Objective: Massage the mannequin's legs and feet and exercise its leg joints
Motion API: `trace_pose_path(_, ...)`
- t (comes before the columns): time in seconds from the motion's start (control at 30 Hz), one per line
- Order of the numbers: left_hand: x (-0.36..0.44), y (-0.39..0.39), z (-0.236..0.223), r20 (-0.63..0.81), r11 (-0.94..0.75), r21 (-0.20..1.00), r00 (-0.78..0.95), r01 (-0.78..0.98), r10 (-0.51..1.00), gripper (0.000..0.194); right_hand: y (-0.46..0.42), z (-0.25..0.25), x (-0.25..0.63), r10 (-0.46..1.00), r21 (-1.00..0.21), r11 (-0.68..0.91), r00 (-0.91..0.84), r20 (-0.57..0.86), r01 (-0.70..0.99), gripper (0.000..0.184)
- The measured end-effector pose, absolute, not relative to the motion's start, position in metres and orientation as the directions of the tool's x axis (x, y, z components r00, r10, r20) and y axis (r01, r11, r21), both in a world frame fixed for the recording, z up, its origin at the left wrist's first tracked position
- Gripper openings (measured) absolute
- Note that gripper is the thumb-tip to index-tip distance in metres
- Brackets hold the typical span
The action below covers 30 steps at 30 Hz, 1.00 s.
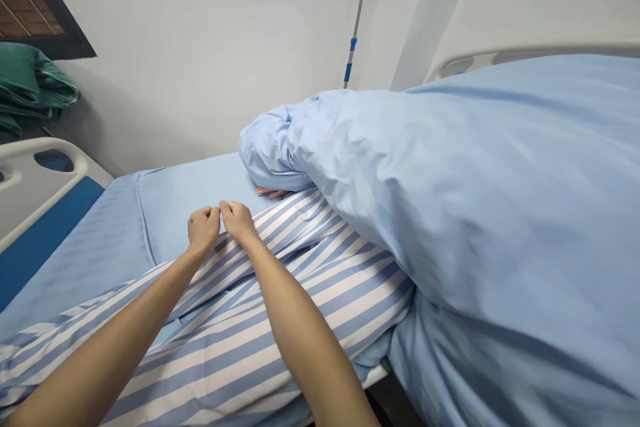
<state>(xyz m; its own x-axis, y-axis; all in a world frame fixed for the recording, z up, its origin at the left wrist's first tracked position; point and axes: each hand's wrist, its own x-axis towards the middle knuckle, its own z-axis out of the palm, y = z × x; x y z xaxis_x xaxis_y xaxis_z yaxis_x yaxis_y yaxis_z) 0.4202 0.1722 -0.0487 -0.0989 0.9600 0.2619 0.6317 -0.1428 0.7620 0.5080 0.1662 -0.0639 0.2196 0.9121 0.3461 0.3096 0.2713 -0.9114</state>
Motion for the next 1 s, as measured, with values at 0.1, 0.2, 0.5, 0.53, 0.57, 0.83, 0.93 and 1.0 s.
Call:
trace_pose_path(0.1, 0.44, 0.178, -0.045, 0.246, -0.16, 0.902, -0.175, 0.402, 0.953, 0.026, 0.169, -0.064, 0.512, 0.917, -0.947, 0.284, 0.246, 0.314, 0.15, 0.039)
trace_pose_path(0.2, 0.453, 0.176, -0.059, 0.208, -0.106, 0.915, -0.231, 0.39, 0.951, 0.028, 0.17, -0.065, 0.514, 0.914, -0.961, 0.27, 0.297, 0.276, 0.062, 0.037)
trace_pose_path(0.5, 0.45, 0.172, -0.078, 0.258, -0.084, 0.796, -0.21, 0.6, 0.943, 0.037, 0.169, -0.053, 0.519, 0.927, -0.872, 0.135, 0.25, 0.279, 0.47, 0.035)
trace_pose_path(0.53, 0.45, 0.171, -0.077, 0.261, -0.086, 0.788, -0.204, 0.609, 0.943, 0.037, 0.168, -0.049, 0.523, 0.928, -0.816, 0.146, 0.209, 0.309, 0.559, 0.035)
trace_pose_path(0.57, 0.451, 0.171, -0.076, 0.268, -0.093, 0.78, -0.196, 0.618, 0.943, 0.036, 0.168, -0.047, 0.527, 0.924, -0.758, 0.173, 0.162, 0.346, 0.629, 0.034)
trace_pose_path(0.83, 0.454, 0.167, -0.075, 0.315, -0.122, 0.749, -0.189, 0.652, 0.93, 0.031, 0.165, -0.059, 0.552, 0.913, -0.774, 0.204, 0.17, 0.372, 0.6, 0.041)
trace_pose_path(0.93, 0.456, 0.167, -0.07, 0.289, -0.129, 0.756, -0.15, 0.642, 0.945, 0.031, 0.166, -0.063, 0.553, 0.897, -0.832, 0.24, 0.213, 0.386, 0.5, 0.041)
trace_pose_path(1.0, 0.463, 0.169, -0.062, 0.274, -0.141, 0.784, -0.134, 0.604, 0.952, 0.03, 0.167, -0.063, 0.554, 0.891, -0.861, 0.261, 0.234, 0.389, 0.436, 0.041)
